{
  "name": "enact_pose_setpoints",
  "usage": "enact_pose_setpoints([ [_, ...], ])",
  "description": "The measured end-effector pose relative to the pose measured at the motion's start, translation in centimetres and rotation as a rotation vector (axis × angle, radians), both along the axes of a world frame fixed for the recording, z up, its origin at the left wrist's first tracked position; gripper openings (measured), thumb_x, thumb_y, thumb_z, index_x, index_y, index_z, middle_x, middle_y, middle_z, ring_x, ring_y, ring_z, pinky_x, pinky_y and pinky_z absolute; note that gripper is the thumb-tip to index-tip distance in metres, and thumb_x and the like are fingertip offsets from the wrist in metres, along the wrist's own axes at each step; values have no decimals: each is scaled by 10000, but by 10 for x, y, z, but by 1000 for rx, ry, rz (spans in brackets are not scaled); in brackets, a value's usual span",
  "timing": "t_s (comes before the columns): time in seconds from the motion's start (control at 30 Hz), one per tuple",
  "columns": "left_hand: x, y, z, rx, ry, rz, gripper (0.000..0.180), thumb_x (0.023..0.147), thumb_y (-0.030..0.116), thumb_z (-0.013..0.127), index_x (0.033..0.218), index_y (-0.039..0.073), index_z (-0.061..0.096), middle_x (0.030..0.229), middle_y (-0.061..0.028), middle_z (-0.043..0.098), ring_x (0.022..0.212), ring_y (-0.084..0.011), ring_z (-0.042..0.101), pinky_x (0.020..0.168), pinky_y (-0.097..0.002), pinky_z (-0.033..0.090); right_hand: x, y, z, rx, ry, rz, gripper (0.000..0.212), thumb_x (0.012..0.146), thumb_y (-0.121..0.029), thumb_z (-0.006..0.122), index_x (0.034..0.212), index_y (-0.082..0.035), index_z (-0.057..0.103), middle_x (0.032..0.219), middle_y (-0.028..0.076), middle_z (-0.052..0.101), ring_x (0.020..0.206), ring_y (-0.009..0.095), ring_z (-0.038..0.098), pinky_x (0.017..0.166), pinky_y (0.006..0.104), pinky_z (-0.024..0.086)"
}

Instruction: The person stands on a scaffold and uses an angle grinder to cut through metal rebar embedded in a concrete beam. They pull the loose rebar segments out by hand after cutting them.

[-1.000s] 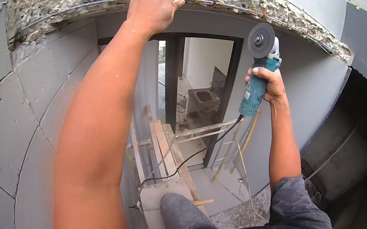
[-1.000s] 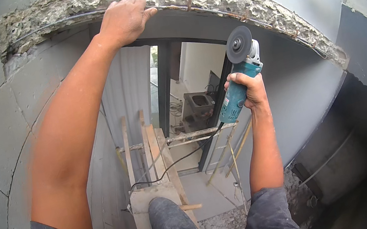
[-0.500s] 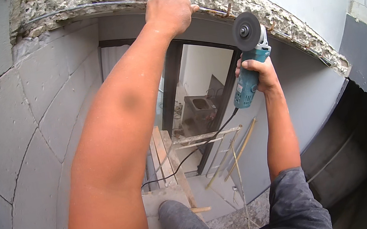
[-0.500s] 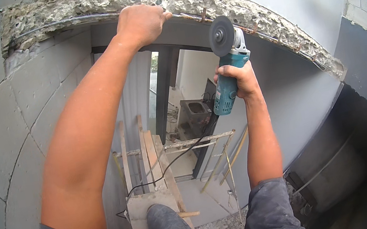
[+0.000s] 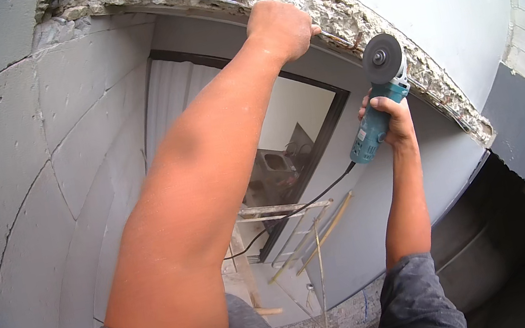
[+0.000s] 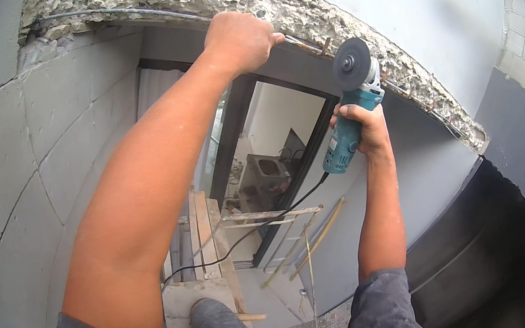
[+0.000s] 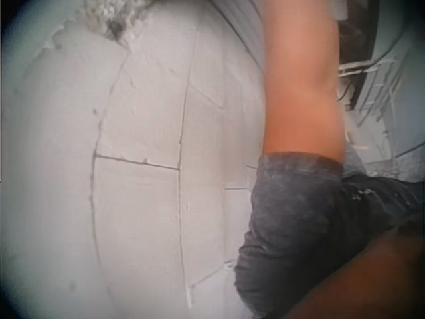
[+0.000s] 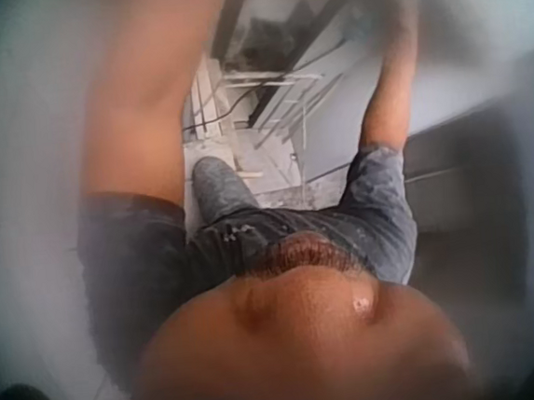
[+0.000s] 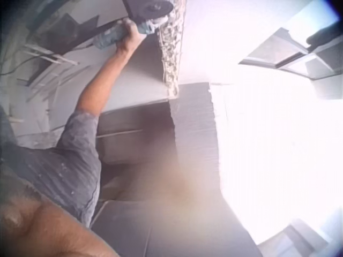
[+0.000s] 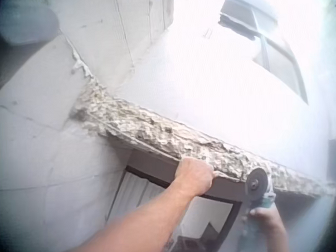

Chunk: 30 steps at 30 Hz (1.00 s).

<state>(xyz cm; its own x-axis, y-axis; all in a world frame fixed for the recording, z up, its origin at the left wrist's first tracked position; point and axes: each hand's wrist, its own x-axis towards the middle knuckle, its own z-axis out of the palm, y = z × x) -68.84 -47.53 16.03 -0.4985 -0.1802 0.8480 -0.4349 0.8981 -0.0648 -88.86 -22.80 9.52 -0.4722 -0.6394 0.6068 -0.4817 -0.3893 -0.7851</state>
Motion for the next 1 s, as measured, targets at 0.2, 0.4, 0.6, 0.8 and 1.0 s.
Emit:
enact_pose_setpoints([
  [0.2,2,-6,-3,-30,53,-55,489,1092,525,573,924,158,848,905,-102,815,932,-322,793,813,-462,588,2,0,6,37,7,-6,420,792,-152,785,1154,-4,629,937,123,698,767,271,747,703,433,648],
  [0.4,6,-3,-3,-25,41,-58,489,1088,537,581,919,165,849,906,-89,818,939,-303,800,790,-456,595,6,2,6,45,10,-61,436,796,-153,778,1170,11,626,950,134,711,782,282,759,716,442,661],
  [0.6,7,-1,-2,-10,36,-64,470,1078,541,598,923,176,850,925,-89,820,950,-297,801,800,-449,597,-6,4,1,57,17,-39,421,800,-154,773,1162,8,629,950,132,711,778,275,752,700,439,656],
  [0.8,5,-5,-2,-33,51,-68,463,1071,544,609,947,170,851,954,-91,823,974,-302,800,824,-455,600,-3,2,0,47,9,-26,395,806,-151,768,1142,8,635,945,130,710,776,269,748,703,441,656],
  [1.0,6,-2,-1,-6,32,-68,459,1069,541,614,961,165,854,958,-93,823,982,-303,799,839,-455,600,-3,0,2,37,10,-9,392,806,-148,763,1144,4,635,939,130,713,780,271,754,703,439,663],
])
